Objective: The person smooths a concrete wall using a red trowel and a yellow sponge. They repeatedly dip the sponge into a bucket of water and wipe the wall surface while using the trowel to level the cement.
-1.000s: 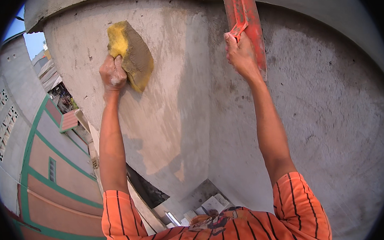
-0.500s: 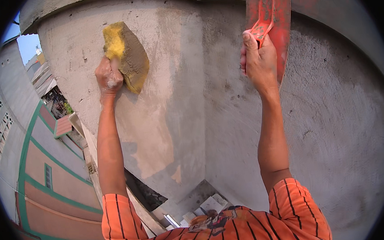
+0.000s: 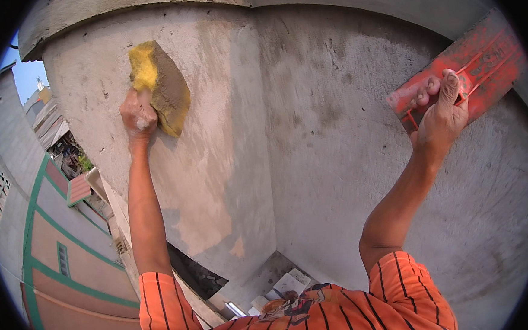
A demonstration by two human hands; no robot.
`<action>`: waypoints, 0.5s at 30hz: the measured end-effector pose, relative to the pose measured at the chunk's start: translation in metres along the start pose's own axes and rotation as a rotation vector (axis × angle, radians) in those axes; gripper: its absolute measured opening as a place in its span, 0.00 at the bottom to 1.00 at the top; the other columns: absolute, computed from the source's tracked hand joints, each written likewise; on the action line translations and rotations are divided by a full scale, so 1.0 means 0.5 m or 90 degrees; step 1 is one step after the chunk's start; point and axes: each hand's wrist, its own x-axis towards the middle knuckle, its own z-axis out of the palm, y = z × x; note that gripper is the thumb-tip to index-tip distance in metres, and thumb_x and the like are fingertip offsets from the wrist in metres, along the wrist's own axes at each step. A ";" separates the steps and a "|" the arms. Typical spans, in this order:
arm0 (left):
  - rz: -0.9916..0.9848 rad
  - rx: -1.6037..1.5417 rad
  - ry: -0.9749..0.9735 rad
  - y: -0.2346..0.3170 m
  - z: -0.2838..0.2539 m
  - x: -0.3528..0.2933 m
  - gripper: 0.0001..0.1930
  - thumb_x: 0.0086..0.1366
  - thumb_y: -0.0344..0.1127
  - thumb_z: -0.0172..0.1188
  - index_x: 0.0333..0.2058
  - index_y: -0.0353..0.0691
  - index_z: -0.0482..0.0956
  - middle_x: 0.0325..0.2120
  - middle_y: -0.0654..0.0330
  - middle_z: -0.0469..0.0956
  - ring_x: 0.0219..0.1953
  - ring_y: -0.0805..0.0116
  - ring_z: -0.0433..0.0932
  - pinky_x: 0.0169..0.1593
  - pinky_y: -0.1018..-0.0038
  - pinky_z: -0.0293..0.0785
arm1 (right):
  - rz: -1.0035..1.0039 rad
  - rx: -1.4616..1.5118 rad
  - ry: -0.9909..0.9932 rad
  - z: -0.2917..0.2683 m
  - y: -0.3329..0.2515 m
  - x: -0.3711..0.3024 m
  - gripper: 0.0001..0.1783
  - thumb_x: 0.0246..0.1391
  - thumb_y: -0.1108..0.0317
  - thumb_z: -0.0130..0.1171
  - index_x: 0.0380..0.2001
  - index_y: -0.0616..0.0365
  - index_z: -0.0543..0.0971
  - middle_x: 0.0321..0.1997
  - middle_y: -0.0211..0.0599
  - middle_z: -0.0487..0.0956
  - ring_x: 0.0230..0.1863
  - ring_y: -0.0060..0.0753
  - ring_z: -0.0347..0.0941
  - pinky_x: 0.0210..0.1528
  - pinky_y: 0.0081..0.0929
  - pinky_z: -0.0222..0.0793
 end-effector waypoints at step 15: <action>0.023 0.005 -0.015 0.012 -0.005 0.007 0.07 0.61 0.29 0.47 0.29 0.34 0.73 0.21 0.48 0.73 0.23 0.49 0.74 0.26 0.64 0.68 | -0.029 -0.085 0.078 -0.043 -0.037 0.027 0.16 0.59 0.55 0.52 0.35 0.58 0.72 0.19 0.22 0.67 0.18 0.12 0.62 0.19 0.14 0.62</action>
